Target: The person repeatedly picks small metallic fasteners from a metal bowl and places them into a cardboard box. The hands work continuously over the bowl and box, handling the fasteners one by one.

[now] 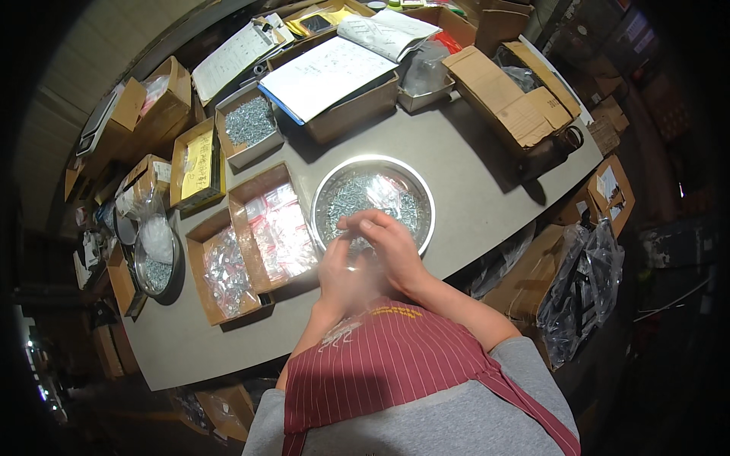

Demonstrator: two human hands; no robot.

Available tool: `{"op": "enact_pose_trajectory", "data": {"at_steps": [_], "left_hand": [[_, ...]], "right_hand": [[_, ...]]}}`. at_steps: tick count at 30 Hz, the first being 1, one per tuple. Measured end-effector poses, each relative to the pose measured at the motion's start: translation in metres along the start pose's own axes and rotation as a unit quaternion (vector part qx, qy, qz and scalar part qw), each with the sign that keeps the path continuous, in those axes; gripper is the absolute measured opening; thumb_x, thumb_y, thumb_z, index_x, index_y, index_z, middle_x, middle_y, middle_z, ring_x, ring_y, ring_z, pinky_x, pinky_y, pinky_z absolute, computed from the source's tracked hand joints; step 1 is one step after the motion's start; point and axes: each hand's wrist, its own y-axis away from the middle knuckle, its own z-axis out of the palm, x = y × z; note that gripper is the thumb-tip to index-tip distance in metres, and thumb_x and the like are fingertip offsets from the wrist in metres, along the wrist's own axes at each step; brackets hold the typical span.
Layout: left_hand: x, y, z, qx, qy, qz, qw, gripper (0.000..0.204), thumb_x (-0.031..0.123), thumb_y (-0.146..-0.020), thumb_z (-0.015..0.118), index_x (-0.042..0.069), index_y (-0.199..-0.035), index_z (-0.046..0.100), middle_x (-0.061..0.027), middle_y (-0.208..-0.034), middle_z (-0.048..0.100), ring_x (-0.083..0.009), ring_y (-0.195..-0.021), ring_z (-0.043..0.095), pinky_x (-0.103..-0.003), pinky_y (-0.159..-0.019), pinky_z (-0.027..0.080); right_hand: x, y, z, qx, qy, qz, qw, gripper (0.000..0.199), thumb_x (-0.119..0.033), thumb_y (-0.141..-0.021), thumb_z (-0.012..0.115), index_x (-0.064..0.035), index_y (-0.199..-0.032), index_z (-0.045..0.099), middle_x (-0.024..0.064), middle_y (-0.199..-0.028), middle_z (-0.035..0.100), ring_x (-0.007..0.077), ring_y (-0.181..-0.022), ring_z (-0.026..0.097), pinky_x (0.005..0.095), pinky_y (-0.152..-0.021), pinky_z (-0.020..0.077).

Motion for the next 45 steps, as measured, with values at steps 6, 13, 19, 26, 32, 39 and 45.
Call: {"op": "enact_pose_trajectory", "data": {"at_steps": [6, 13, 19, 26, 32, 39, 45], "left_hand": [[-0.007, -0.002, -0.002, 0.025, -0.033, 0.04, 0.998, 0.038, 0.006, -0.086, 0.068, -0.003, -0.121, 0.058, -0.0209, -0.11, 0.064, -0.0395, -0.1, 0.063, -0.045, -0.085, 0.05], [-0.011, -0.003, -0.003, 0.034, -0.043, 0.065, 0.996, 0.034, 0.006, -0.087, 0.068, -0.002, -0.118, 0.06, -0.0199, -0.11, 0.065, -0.0387, -0.098, 0.063, -0.044, -0.083, 0.05], [-0.008, -0.004, -0.007, 0.009, -0.035, 0.036, 0.999, 0.037, 0.013, -0.086, 0.069, 0.002, -0.12, 0.061, -0.0146, -0.115, 0.066, -0.0347, -0.108, 0.061, -0.044, -0.093, 0.048], [-0.008, -0.007, -0.007, 0.02, -0.063, 0.075, 0.995, 0.037, 0.012, -0.085, 0.069, 0.0, -0.119, 0.061, -0.0163, -0.114, 0.066, -0.0363, -0.105, 0.062, -0.044, -0.09, 0.049], [-0.01, -0.007, -0.006, 0.03, -0.07, 0.094, 0.993, 0.037, 0.006, -0.083, 0.066, -0.001, -0.119, 0.061, -0.0177, -0.111, 0.065, -0.0374, -0.101, 0.062, -0.044, -0.087, 0.05], [-0.012, -0.006, -0.007, 0.028, -0.062, 0.085, 0.994, 0.041, 0.003, -0.081, 0.063, -0.002, -0.121, 0.06, -0.0185, -0.111, 0.066, -0.0374, -0.101, 0.062, -0.044, -0.087, 0.05], [-0.015, -0.007, -0.005, 0.029, -0.07, 0.095, 0.993, 0.039, 0.003, -0.082, 0.065, -0.001, -0.121, 0.061, -0.0185, -0.108, 0.066, -0.0374, -0.097, 0.063, -0.044, -0.085, 0.049]], "right_hand": [[0.007, -0.004, -0.016, -0.002, 0.206, -0.066, 0.976, 0.027, -0.009, -0.095, 0.058, 0.0014, -0.119, 0.062, 0.0142, -0.124, 0.063, 0.023, -0.119, 0.057, 0.038, -0.106, 0.0415], [0.01, -0.008, -0.026, -0.025, 0.5, -0.232, 0.834, 0.031, 0.001, -0.081, 0.055, -0.0019, -0.108, 0.069, 0.0149, -0.122, 0.064, 0.0294, -0.115, 0.059, 0.0386, -0.101, 0.0442], [0.005, -0.007, -0.037, -0.016, 0.488, -0.235, 0.841, 0.024, 0.002, -0.077, 0.053, -0.0026, -0.093, 0.07, 0.0126, -0.118, 0.066, 0.0312, -0.11, 0.061, 0.0408, -0.097, 0.0455], [0.009, -0.004, -0.025, -0.025, 0.547, -0.267, 0.793, 0.012, -0.008, -0.082, 0.065, -0.0039, -0.092, 0.07, 0.012, -0.111, 0.067, 0.0306, -0.106, 0.061, 0.0402, -0.098, 0.0439], [0.002, -0.006, -0.023, -0.024, 0.561, -0.308, 0.768, 0.016, -0.007, -0.078, 0.064, -0.0061, -0.092, 0.072, 0.0098, -0.11, 0.067, 0.0285, -0.107, 0.061, 0.0472, -0.104, 0.0391], [-0.002, -0.005, -0.026, -0.051, 0.616, -0.334, 0.712, 0.019, -0.011, -0.069, 0.063, -0.0124, -0.086, 0.072, 0.0073, -0.117, 0.064, 0.0287, -0.118, 0.054, 0.0557, -0.113, 0.0266], [-0.007, -0.005, -0.018, -0.048, 0.613, -0.345, 0.709, 0.02, -0.007, -0.067, 0.061, -0.0117, -0.083, 0.073, 0.0069, -0.118, 0.065, 0.0284, -0.12, 0.054, 0.0549, -0.114, 0.0265]]}}
